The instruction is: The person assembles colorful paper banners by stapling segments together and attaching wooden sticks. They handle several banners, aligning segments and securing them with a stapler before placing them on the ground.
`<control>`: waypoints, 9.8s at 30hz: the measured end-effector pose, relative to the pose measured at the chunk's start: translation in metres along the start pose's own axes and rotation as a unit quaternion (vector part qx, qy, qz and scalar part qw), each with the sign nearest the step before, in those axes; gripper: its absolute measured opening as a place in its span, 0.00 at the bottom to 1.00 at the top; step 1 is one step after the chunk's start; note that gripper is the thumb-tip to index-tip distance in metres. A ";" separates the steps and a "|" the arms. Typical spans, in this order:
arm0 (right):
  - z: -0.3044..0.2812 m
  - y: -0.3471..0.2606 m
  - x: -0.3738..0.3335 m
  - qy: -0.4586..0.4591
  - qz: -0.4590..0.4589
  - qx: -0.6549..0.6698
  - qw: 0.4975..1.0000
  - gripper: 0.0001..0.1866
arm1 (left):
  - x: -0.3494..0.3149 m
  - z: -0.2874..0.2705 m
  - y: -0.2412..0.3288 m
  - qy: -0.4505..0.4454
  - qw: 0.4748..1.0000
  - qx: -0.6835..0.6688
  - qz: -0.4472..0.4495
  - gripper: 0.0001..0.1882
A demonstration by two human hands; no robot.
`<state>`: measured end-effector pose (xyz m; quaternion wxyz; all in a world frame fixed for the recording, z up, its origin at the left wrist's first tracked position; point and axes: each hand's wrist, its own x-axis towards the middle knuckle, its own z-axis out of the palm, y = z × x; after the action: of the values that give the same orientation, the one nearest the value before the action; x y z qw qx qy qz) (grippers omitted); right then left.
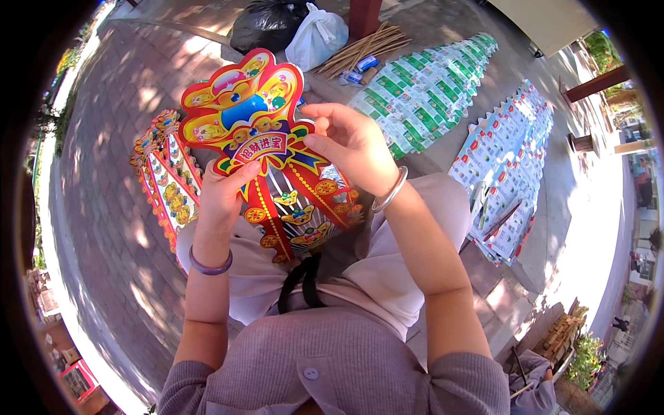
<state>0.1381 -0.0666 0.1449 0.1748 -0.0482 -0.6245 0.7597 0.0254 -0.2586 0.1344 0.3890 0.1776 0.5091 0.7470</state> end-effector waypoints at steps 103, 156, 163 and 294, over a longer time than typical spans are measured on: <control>-0.086 -0.090 -0.042 -0.275 0.002 -0.593 0.757 0.25 | 0.000 0.037 0.001 -0.063 0.987 0.150 0.006 0.13; -0.086 -0.077 -0.024 -0.159 -0.059 -0.668 0.725 0.21 | 0.000 -0.009 -0.024 -0.038 0.982 0.186 -0.001 0.12; -0.099 -0.071 -0.042 -0.220 -0.033 -0.673 0.705 0.27 | 0.000 -0.010 -0.023 -0.015 0.992 0.125 -0.004 0.12; -0.077 -0.224 0.022 -0.093 -0.322 -0.761 0.556 0.25 | 0.048 -0.010 0.248 -0.073 0.928 0.174 0.322 0.08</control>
<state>0.1862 0.0474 0.3481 0.2469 0.1115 -0.9569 -0.1044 -0.1115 -0.2729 0.3469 0.1263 0.4506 0.5168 0.7169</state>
